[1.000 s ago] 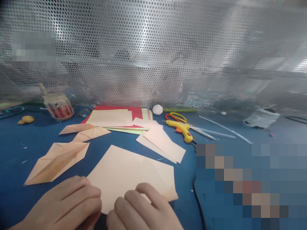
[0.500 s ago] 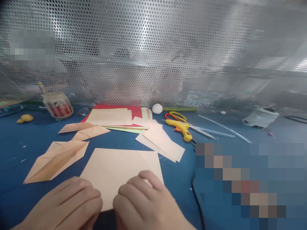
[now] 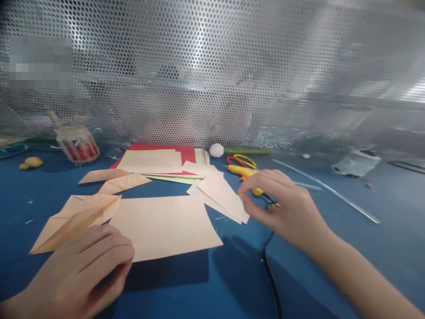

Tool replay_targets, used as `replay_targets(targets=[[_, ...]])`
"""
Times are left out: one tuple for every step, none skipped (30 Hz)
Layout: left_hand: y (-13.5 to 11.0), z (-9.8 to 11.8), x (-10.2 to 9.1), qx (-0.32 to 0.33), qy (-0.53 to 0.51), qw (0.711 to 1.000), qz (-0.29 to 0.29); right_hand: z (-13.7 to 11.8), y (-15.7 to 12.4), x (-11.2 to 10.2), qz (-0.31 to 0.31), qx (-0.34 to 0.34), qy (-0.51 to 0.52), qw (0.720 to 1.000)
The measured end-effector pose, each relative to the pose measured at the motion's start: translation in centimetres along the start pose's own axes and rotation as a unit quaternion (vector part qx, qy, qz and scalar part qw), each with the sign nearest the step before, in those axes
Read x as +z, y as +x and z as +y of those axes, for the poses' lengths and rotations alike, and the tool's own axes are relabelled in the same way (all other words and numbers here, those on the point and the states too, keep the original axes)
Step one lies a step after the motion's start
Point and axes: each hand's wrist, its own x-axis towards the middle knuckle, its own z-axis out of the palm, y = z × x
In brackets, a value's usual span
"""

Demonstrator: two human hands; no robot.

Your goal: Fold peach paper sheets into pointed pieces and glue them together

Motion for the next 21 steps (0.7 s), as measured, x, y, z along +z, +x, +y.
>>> replay_targets(targets=[[-0.1, 0.0, 0.1, 0.006, 0.002, 1.0, 0.001, -1.2, 0.0, 0.2, -0.007, -0.005, 0.008, 1.0], [-0.2, 0.1, 0.2, 0.01, 0.002, 1.0, 0.003, -2.6, 0.1, 0.6, -0.012, -0.021, 0.026, 0.999], [-0.3, 0.2, 0.3, 0.011, 0.001, 1.0, 0.001, -4.1, 0.2, 1.1, -0.028, -0.045, 0.059, 0.997], [-0.4, 0.2, 0.4, 0.01, -0.002, 1.0, -0.003, -5.5, 0.2, 1.6, -0.073, -0.079, 0.09, 0.99], [-0.5, 0.3, 0.5, 0.012, -0.004, 1.0, -0.005, -6.7, 0.3, 2.1, -0.1, -0.106, 0.105, 0.984], [-0.6, 0.3, 0.6, 0.017, -0.004, 1.0, -0.006, -7.6, 0.3, 2.6, -0.109, -0.114, 0.104, 0.982], [-0.6, 0.3, 0.6, 0.021, -0.003, 1.0, -0.005, -8.2, 0.3, 3.0, -0.099, -0.116, 0.107, 0.983], [-0.6, 0.3, 0.6, 0.024, -0.001, 1.0, -0.009, -8.4, 0.2, 3.3, -0.095, -0.117, 0.109, 0.983], [-0.5, 0.3, 0.5, 0.025, -0.001, 1.0, -0.014, -8.3, 0.1, 3.4, -0.092, -0.112, 0.107, 0.984], [-0.4, 0.3, 0.4, 0.023, -0.001, 1.0, -0.019, -7.9, 0.1, 3.4, -0.086, -0.103, 0.106, 0.985], [-0.2, 0.2, 0.2, 0.018, 0.0, 1.0, -0.026, -7.4, 0.0, 3.2, -0.08, -0.092, 0.103, 0.987], [0.0, 0.0, 0.0, 0.011, 0.001, 0.999, -0.031, -6.7, 0.0, 3.0, -0.074, -0.081, 0.095, 0.989], [0.2, -0.2, -0.2, 0.006, 0.005, 0.999, -0.031, -6.0, 0.0, 2.6, -0.051, -0.066, 0.084, 0.993], [0.3, -0.4, -0.4, 0.0, 0.013, 1.0, -0.028, -5.2, 0.0, 2.2, -0.041, -0.063, 0.063, 0.995], [0.5, -0.6, -0.6, -0.005, 0.022, 0.999, -0.025, -4.5, 0.0, 1.7, -0.033, -0.066, 0.035, 0.997], [0.6, -0.9, -0.8, -0.011, 0.029, 0.999, -0.024, -3.8, 0.1, 1.2, -0.014, -0.061, 0.008, 0.998], [0.7, -1.1, -1.0, -0.017, 0.033, 0.999, -0.024, -3.1, 0.1, 0.7, 0.007, -0.036, -0.007, 0.999], [0.7, -1.3, -1.1, -0.021, 0.032, 0.999, -0.023, -2.4, 0.1, 0.1, 0.039, 0.009, -0.015, 0.999], [0.8, -1.5, -1.2, -0.025, 0.03, 0.999, -0.025, -1.8, 0.1, -0.4, 0.083, 0.082, -0.022, 0.993], [0.8, -1.6, -1.2, -0.031, 0.025, 0.999, -0.027, -1.3, 0.1, -0.9, 0.124, 0.14, -0.029, 0.982], [0.9, -1.6, -1.2, -0.038, 0.018, 0.999, -0.025, -0.9, 0.0, -1.4, 0.156, 0.191, -0.03, 0.969]])
